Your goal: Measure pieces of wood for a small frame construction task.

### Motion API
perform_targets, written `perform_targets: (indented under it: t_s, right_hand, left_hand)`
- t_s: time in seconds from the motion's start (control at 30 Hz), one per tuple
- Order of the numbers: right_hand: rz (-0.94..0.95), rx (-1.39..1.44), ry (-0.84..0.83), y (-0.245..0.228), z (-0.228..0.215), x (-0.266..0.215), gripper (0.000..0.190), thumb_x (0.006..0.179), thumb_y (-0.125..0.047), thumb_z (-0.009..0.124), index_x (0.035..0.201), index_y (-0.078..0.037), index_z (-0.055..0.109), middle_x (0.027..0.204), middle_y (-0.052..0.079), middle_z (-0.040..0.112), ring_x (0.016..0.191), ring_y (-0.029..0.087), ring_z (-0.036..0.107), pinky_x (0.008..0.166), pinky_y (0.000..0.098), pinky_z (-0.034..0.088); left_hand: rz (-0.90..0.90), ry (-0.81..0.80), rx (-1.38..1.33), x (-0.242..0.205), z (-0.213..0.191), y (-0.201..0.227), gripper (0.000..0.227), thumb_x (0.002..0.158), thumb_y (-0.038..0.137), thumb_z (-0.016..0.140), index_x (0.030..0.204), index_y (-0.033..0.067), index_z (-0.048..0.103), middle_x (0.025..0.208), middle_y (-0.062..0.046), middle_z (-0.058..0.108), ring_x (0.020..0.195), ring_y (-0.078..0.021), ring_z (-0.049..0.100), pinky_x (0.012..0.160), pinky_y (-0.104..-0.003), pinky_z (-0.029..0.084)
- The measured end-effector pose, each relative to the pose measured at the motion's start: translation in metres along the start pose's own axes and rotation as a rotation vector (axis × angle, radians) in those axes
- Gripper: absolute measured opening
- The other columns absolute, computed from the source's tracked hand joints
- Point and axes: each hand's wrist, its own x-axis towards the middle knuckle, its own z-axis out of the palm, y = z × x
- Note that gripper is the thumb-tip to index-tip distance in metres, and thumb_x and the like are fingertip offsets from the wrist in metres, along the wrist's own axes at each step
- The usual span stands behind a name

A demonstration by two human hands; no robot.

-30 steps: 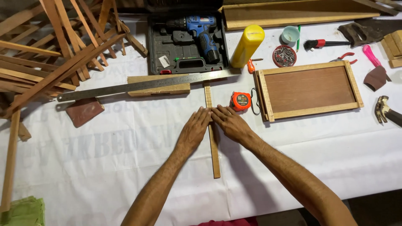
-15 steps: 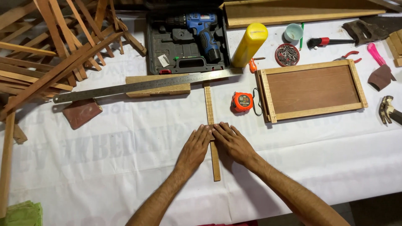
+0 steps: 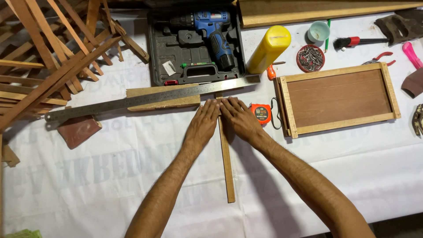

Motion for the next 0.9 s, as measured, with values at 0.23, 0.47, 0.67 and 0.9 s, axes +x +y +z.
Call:
perform_targets:
  t_s: [0.23, 0.47, 0.67, 0.9]
  right_hand:
    - [-0.007, -0.055, 0.083, 0.003, 0.015, -0.011, 0.060, 0.100, -0.013, 0.049, 0.158, -0.010, 0.034, 0.164, 0.008, 0.036, 0.151, 0.029, 0.032, 0.124, 0.0510, 0.027]
    - [-0.065, -0.076, 0.110, -0.036, 0.021, -0.085, 0.058, 0.100, -0.016, 0.050, 0.156, -0.010, 0.037, 0.163, 0.010, 0.038, 0.152, 0.027, 0.031, 0.124, 0.0506, 0.026]
    - [-0.042, 0.184, 0.114, -0.072, 0.008, -0.145, 0.057, 0.100, -0.025, 0.055, 0.152, -0.008, 0.040, 0.162, 0.015, 0.037, 0.152, 0.030, 0.029, 0.121, 0.0518, 0.027]
    - [-0.001, 0.225, 0.131, -0.062, 0.017, -0.122, 0.055, 0.101, -0.028, 0.055, 0.152, -0.010, 0.041, 0.161, 0.010, 0.038, 0.151, 0.030, 0.032, 0.121, 0.0526, 0.028]
  left_hand:
    - [0.000, 0.076, -0.051, -0.013, 0.000, 0.006, 0.061, 0.095, -0.007, 0.048, 0.154, -0.0011, 0.035, 0.164, -0.020, 0.031, 0.153, -0.0326, 0.027, 0.126, -0.045, 0.024]
    - [0.007, 0.100, -0.123, -0.081, -0.010, 0.058, 0.060, 0.094, -0.009, 0.045, 0.154, -0.0021, 0.036, 0.163, -0.020, 0.033, 0.152, -0.0325, 0.028, 0.125, -0.046, 0.025]
    - [0.002, 0.126, -0.273, -0.140, -0.021, 0.100, 0.054, 0.099, -0.003, 0.044, 0.152, -0.0028, 0.038, 0.162, -0.020, 0.036, 0.152, -0.0327, 0.029, 0.123, -0.050, 0.026]
    - [-0.007, 0.125, -0.199, -0.122, -0.018, 0.085, 0.054, 0.098, -0.002, 0.043, 0.153, 0.0007, 0.039, 0.161, -0.016, 0.038, 0.152, -0.0293, 0.030, 0.125, -0.050, 0.024]
